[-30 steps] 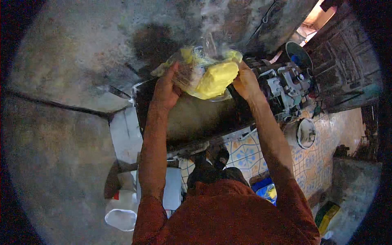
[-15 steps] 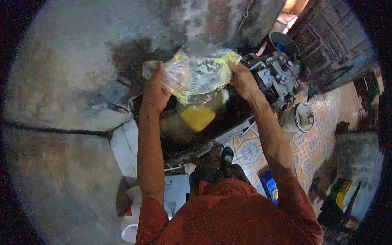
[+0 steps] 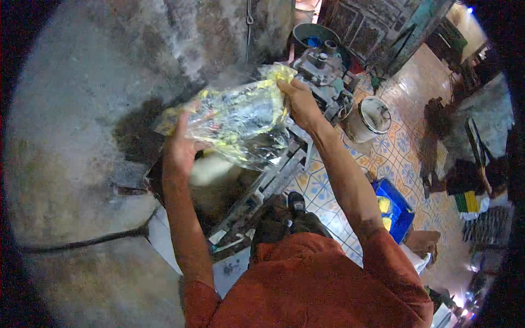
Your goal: The person adds yellow solid fat to a large mass of dough inside a industrial mixer and then uses a putty knife to scrape the remaining fat from the plastic packaging into a blue tray.
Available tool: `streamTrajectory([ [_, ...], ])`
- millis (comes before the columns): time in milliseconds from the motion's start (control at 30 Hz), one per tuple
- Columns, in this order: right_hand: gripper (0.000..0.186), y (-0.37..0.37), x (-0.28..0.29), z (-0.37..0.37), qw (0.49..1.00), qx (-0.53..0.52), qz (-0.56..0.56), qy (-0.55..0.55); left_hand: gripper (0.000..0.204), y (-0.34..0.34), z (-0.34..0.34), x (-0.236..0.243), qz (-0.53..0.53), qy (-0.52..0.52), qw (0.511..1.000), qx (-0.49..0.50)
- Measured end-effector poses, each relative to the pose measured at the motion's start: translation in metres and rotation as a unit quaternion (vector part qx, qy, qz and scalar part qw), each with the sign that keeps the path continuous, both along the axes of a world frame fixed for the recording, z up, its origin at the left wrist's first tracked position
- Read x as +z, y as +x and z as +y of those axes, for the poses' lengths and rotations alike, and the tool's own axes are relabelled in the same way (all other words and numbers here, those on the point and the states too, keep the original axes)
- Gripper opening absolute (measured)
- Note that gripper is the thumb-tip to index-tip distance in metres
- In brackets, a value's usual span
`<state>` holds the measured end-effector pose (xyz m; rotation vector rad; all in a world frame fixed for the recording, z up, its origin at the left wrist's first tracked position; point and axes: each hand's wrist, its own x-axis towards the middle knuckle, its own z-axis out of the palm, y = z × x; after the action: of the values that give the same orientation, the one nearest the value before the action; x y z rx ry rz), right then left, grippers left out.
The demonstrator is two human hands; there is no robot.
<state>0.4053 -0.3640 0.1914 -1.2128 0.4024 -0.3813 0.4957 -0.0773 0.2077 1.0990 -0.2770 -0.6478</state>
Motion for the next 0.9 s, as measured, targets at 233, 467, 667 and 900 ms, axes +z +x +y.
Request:
streamTrajectory([
  [233, 0.024, -0.064, 0.015, 0.009, 0.995, -0.081, 0.056, 0.034, 0.057, -0.019, -0.028, 0.042, 0.029, -0.015, 0.999, 0.016],
  [467, 0.030, -0.158, -0.015, 0.016, 0.963, -0.185, 0.183, 0.075, 0.049, -0.035, -0.060, 0.018, 0.062, 0.017, 0.987, -0.149],
  [667, 0.019, -0.245, -0.038, 0.045, 0.883, -0.374, 0.229, 0.169, 0.029, -0.055, -0.102, -0.002, 0.082, 0.236, 0.939, -0.236],
  [900, 0.011, -0.449, -0.195, 0.019, 0.766, -0.518, 0.274, 0.263, 0.043, -0.234, -0.226, -0.132, 0.122, 0.352, 0.855, -0.362],
])
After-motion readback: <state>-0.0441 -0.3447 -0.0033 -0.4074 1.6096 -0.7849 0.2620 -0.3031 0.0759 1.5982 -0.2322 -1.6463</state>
